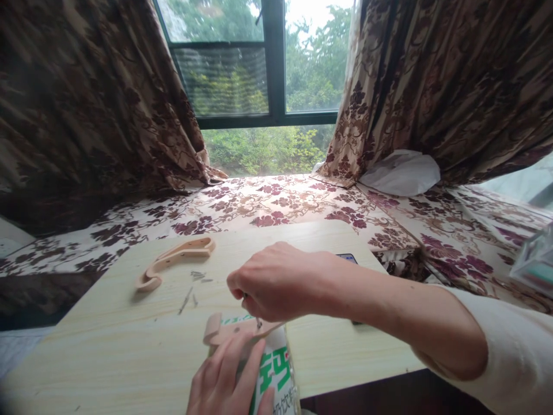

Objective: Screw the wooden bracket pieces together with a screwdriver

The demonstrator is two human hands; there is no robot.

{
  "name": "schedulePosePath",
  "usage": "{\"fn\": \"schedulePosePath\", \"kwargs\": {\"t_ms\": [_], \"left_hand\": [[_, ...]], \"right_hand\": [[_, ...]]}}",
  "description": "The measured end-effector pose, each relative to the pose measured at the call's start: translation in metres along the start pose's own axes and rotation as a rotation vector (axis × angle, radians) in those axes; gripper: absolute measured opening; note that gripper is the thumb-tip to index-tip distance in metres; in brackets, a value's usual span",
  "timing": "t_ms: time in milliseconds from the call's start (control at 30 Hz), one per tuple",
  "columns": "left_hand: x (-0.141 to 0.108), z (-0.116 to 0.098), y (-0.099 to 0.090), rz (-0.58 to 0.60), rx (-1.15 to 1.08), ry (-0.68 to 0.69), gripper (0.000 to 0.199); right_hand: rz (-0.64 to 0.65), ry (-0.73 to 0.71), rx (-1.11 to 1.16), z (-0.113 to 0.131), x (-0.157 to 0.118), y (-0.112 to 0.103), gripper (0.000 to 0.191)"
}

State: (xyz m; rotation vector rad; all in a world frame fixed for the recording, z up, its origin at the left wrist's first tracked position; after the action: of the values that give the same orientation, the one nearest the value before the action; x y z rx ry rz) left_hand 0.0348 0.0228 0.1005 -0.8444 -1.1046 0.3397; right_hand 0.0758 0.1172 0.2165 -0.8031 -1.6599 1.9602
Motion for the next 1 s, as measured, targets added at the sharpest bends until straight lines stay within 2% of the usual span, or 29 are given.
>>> {"fn": "schedulePosePath", "kwargs": {"t_ms": [100,300,533,800,1000], "left_hand": [[0.002,0.0,0.0,-0.002,-0.008,0.006,0.03],[0.003,0.0,-0.002,-0.023,-0.012,0.023,0.032],[0.001,0.0,-0.001,-0.023,-0.025,0.017,0.032],[0.004,0.001,-0.002,-0.018,-0.021,0.023,0.034],[0.003,-0.002,-0.002,0.03,-0.009,0.091,0.034]], "right_hand": [[-0.002,-0.012,0.002,0.001,0.001,0.004,0.018],[-0.088,0.107,-0.104,-0.007,0.009,0.005,0.027],[-0.007,-0.035,0.017,0.001,0.002,0.0,0.019],[-0.098,0.139,-0.074,-0.012,0.006,0.007,0.026],[-0.005,0.001,0.02,-0.001,-0.004,0.002,0.016]]}}
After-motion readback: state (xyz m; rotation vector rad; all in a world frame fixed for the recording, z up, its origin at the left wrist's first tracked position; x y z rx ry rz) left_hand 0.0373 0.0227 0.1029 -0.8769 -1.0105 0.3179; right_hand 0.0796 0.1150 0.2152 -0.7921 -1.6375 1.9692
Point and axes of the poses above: each hand's wrist, its own x-axis towards the middle knuckle, its own y-axis out of the palm, z = x × y, the point moved 9 cm from there along x, towards the middle knuckle, and after that the axes turned 14 degrees about y, right-handed, at the moved point
